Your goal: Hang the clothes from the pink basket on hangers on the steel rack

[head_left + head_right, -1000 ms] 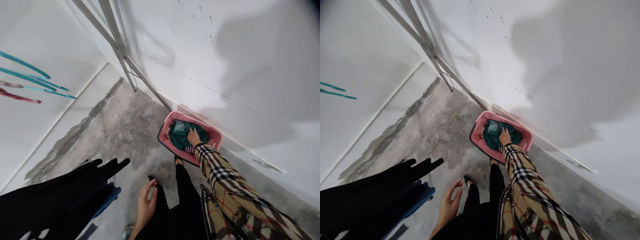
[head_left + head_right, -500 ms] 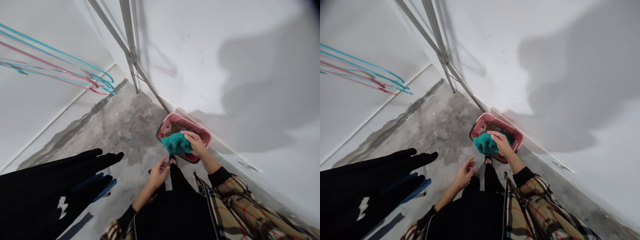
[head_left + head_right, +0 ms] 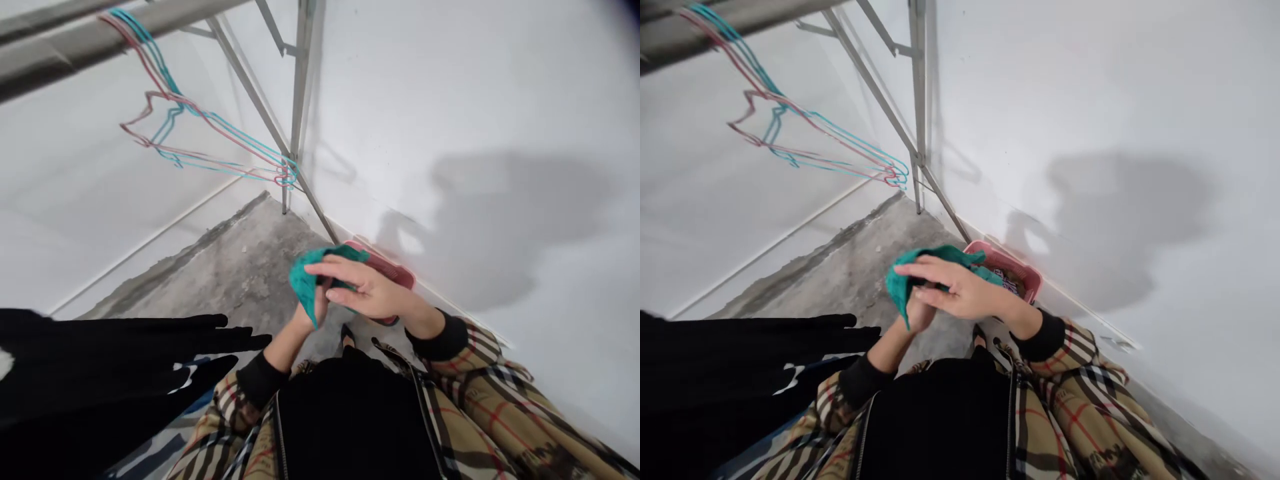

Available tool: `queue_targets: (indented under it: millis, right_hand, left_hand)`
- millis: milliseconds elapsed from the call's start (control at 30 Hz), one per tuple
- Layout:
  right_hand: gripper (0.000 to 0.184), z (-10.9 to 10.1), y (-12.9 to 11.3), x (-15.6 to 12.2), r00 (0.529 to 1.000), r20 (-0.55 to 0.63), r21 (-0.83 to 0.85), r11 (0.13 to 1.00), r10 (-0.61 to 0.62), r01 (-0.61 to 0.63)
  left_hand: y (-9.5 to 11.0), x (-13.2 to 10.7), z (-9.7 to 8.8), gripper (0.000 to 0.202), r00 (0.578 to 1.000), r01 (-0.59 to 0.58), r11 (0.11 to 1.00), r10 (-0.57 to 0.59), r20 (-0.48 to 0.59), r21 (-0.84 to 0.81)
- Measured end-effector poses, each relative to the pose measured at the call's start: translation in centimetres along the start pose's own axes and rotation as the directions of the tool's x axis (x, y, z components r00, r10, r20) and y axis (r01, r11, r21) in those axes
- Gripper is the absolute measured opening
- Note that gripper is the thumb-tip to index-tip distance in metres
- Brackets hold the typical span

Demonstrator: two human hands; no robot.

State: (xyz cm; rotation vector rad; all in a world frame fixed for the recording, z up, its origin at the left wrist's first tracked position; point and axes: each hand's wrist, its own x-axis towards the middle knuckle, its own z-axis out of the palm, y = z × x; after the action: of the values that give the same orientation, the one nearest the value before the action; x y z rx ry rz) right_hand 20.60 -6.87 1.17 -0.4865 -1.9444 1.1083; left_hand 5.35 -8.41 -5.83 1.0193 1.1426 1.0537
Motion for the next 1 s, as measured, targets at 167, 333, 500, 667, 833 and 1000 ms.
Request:
queue_targets:
  millis: [167,333,500,667,833,1000]
  right_hand:
    - [0.037,-0.7,-0.1,1.4,0.957,-0.288,-0.035,0.999,0.027,-0.039]
    - [0.055,3.0,2.7,1.6,0.975,-0.138,-0.111,0.976,0.173,-0.189]
    - [0.059,8.9,4.5,3.3,0.991,-0.033,-0.135,0.981,0.133,-0.136]
    - [0.033,10.3,4.4,5.0,0.959,-0.096,0.187,0.951,0.266,-0.245]
    - [0.034,10.0,0.8,5.6,0.918,-0.162,0.448,0.856,0.362,-0.259]
    - [0.031,9.5,-2.4,6.2,0.898,-0.219,0.488,0.840,0.381,-0.238]
  left_hand:
    - [5.3,-1.6,-5.7,0.044,0.981,0.033,0.883,-0.118,-0.154,-0.468]
    - [8.1,-4.4,-10.1,0.038,0.971,-0.008,0.816,-0.132,-0.199,-0.579]
    - [8.5,-7.1,-11.5,0.037,0.972,-0.031,0.819,-0.109,-0.208,-0.573]
    - [8.5,-10.2,-13.8,0.042,0.952,-0.160,0.776,-0.043,-0.304,-0.610]
    - [7.1,-12.2,-17.2,0.022,0.902,-0.072,0.811,-0.196,-0.386,-0.580]
    - [4.1,-13.3,-19.4,0.017,0.853,-0.113,0.845,-0.187,-0.487,-0.523]
